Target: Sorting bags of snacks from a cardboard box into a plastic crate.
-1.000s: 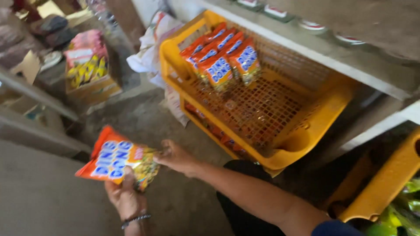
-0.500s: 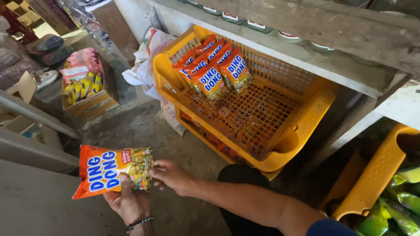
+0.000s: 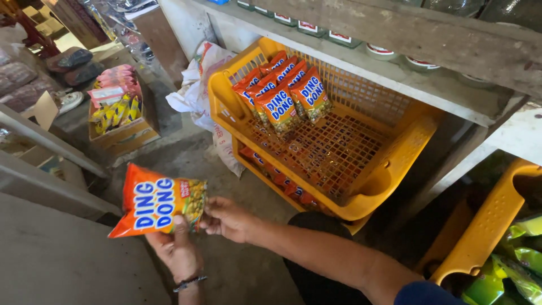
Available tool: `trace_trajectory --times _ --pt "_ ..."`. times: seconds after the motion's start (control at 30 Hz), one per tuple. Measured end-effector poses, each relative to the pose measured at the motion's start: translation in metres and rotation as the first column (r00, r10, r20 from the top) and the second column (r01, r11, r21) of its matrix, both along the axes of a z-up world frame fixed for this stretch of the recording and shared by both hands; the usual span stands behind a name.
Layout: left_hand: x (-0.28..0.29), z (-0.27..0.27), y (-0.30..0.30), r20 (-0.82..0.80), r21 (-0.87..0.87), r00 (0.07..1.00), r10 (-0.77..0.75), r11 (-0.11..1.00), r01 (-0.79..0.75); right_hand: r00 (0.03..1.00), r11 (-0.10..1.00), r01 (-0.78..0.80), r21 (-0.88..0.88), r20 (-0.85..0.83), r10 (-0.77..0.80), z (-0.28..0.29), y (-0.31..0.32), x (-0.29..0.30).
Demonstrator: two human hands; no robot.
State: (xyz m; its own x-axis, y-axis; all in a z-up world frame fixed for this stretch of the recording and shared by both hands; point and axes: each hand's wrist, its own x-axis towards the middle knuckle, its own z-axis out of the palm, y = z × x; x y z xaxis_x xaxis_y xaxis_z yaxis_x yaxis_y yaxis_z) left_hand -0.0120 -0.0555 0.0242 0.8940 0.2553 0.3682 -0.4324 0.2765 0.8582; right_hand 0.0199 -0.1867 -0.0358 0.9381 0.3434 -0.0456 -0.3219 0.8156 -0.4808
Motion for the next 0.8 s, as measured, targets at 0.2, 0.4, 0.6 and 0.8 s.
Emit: trace_trajectory --times 0.2,0.4,0.6,0.8 --pt "-0.015 0.033 -0.022 0.039 0.249 0.987 -0.155 0.958 0.141 0.984 0.986 0.148 0.082 0.093 -0.155 0.069 -0.036 0.016" --pt "-0.012 0.01 -0.022 -0.125 0.252 0.968 -0.216 0.937 0.242 0.912 0.895 0.409 0.18 -0.048 -0.407 0.059 -0.095 0.091" --pt "-0.006 -0.009 -0.027 -0.265 0.423 0.945 -0.191 0.858 0.292 0.731 0.765 0.643 -0.021 -0.281 -0.622 0.106 -0.163 0.087" --pt "-0.009 -0.006 -0.043 -0.17 0.749 0.981 -0.091 0.635 0.188 0.54 0.616 0.783 -0.081 -0.402 -0.739 0.032 -0.221 0.128"
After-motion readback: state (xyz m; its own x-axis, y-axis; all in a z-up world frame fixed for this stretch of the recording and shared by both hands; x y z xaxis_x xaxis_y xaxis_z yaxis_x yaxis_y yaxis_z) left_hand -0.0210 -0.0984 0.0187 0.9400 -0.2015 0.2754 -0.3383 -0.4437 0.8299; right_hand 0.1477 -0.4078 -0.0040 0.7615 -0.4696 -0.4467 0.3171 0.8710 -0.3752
